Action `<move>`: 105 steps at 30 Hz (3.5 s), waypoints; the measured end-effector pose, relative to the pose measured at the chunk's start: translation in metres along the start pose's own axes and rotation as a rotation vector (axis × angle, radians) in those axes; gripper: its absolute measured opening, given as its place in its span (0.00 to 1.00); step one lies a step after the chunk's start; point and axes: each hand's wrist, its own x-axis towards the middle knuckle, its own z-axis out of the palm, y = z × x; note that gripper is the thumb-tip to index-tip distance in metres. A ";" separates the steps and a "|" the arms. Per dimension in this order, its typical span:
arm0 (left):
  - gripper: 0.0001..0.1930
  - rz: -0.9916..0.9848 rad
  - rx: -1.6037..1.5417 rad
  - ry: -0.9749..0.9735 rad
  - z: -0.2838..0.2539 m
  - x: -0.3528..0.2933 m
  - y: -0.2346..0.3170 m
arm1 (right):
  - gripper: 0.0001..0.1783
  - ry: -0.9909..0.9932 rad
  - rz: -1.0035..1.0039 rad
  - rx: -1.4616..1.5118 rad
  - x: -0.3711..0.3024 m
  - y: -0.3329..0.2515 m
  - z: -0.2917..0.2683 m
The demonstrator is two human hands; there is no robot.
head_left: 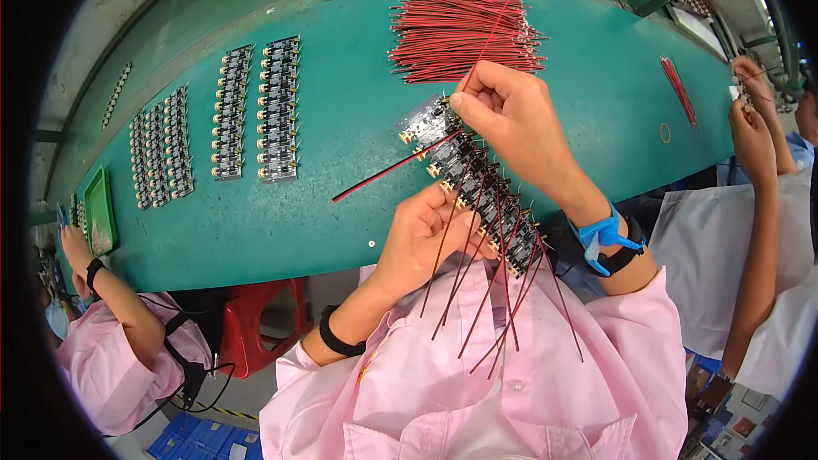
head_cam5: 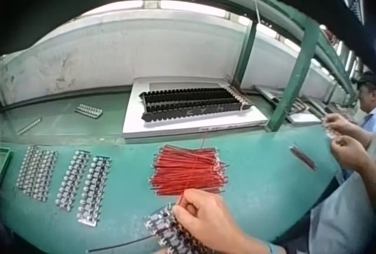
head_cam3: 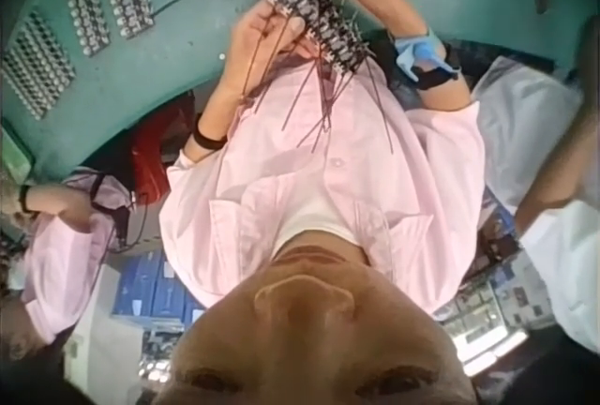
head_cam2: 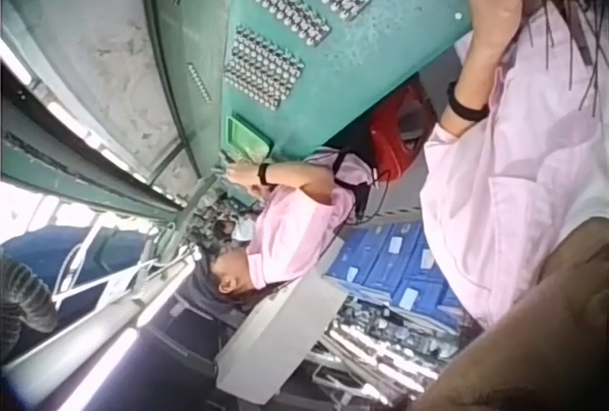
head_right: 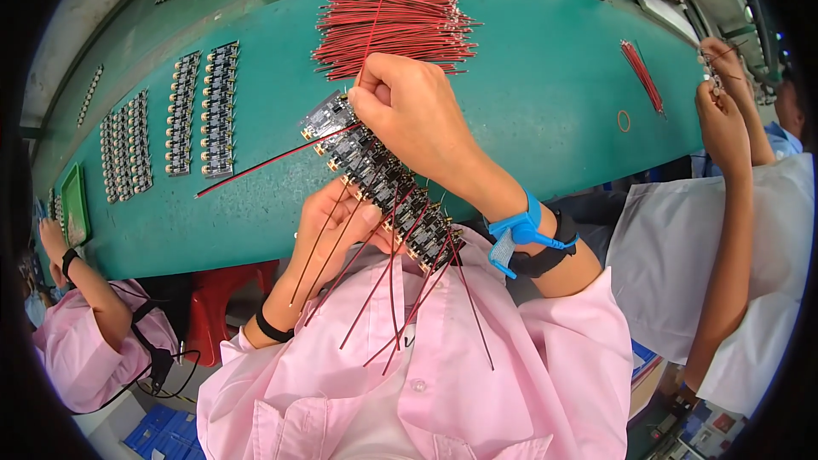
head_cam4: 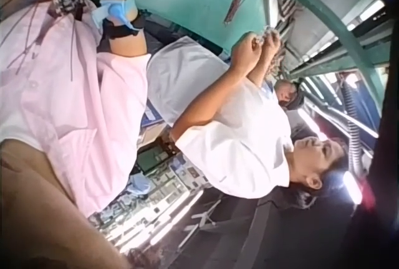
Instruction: The person picks up a red wire from a pile, inserts it into a circuit board, and repeats this for several more wires. They then place the completed board into a tray and pick up a new circuit board to repeat the process.
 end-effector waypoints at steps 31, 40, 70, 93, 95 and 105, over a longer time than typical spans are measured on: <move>0.04 0.020 0.019 -0.006 -0.002 0.000 -0.003 | 0.08 0.135 -0.321 -0.305 -0.002 0.006 0.009; 0.03 0.010 0.028 -0.001 -0.003 -0.002 0.000 | 0.05 -0.093 0.005 -0.122 0.000 -0.011 -0.003; 0.08 0.021 0.046 0.017 -0.001 -0.003 0.000 | 0.08 -0.229 0.217 0.287 0.005 0.003 -0.002; 0.06 0.144 -0.082 0.149 0.007 0.015 0.011 | 0.09 -0.169 0.515 0.722 -0.124 0.019 -0.042; 0.09 0.196 -0.022 0.146 0.009 0.020 0.006 | 0.09 -0.175 0.464 0.792 -0.127 0.015 -0.038; 0.05 0.212 -0.005 0.148 0.037 0.032 0.012 | 0.08 -0.012 0.279 0.991 -0.124 0.022 -0.041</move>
